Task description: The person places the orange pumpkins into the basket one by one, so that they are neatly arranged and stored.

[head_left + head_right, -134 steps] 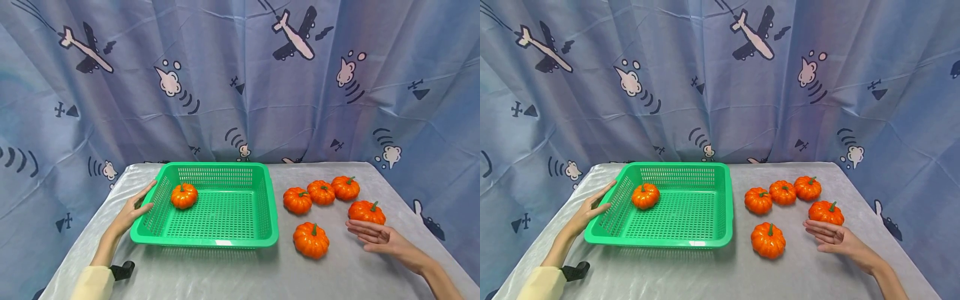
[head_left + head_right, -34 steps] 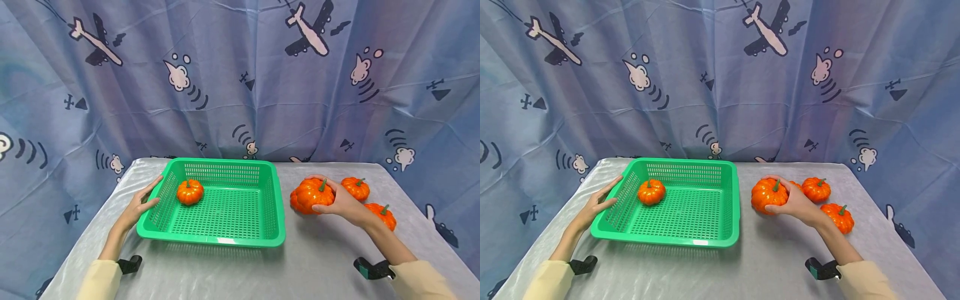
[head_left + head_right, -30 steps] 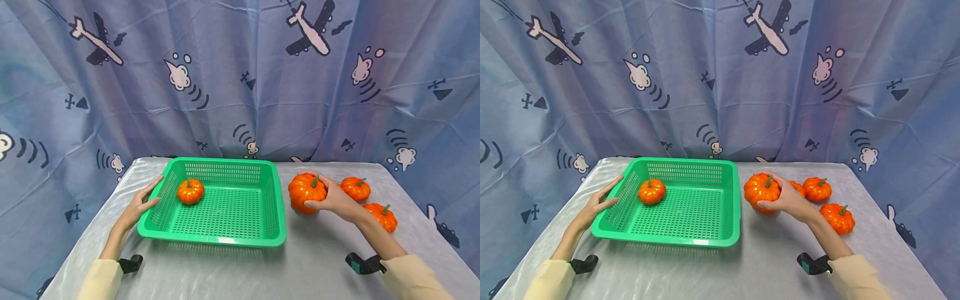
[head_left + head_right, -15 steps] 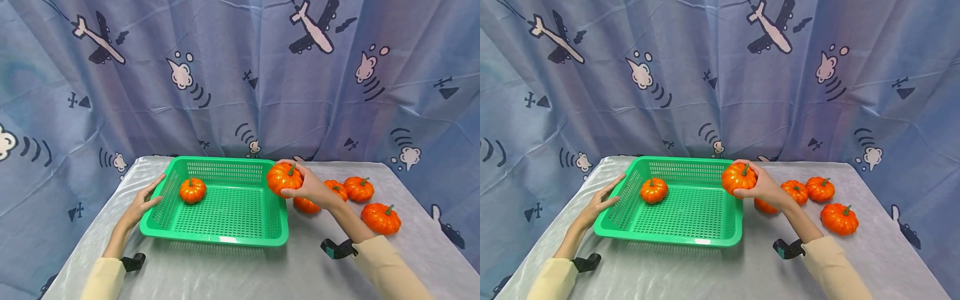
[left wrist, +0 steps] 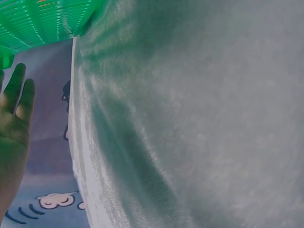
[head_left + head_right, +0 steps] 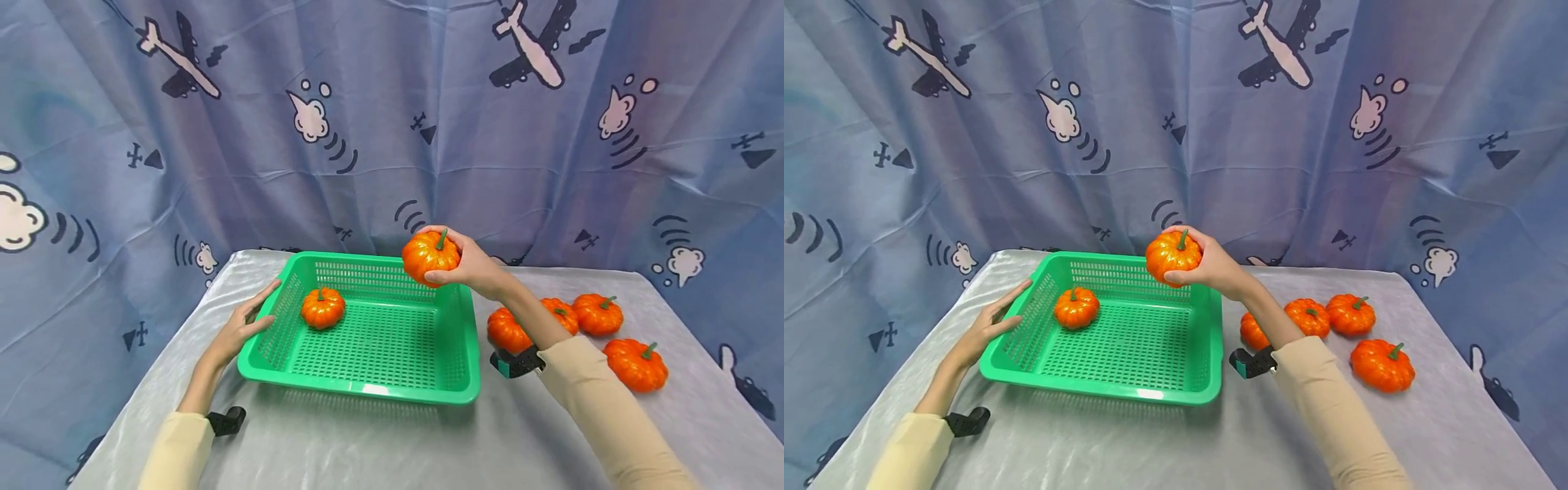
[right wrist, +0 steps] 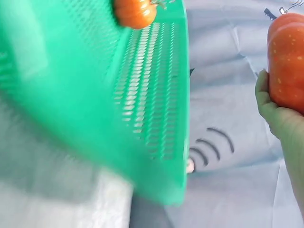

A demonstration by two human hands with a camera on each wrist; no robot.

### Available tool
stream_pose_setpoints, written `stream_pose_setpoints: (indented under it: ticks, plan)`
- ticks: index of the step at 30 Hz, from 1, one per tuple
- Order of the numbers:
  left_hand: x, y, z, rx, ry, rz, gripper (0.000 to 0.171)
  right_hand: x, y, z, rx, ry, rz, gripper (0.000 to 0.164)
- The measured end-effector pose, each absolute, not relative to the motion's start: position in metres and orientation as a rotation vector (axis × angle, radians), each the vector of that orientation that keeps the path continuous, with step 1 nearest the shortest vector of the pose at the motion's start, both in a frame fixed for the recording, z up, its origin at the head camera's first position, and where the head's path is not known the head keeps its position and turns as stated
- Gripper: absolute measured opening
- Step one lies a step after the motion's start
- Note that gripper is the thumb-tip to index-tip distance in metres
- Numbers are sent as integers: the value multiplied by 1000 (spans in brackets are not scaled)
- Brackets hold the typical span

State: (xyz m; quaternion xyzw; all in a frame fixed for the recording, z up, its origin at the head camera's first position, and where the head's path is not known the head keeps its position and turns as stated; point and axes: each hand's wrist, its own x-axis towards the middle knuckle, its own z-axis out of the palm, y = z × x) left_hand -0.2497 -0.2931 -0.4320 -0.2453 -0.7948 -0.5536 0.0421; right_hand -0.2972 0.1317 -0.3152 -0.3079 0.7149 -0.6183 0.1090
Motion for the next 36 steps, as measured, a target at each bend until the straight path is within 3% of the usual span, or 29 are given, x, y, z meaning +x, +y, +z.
stream_pose_setpoints:
  ticks: [12,36]
  plan:
    - [-254,-292,-431,-760,-2424,-1701,59,-325,76,-300,-1035,1999,-1793,61]
    - [-251,-293,-435,-744,-2429,-1702,60,-326,14,-339,-1073,1853,-1669,58]
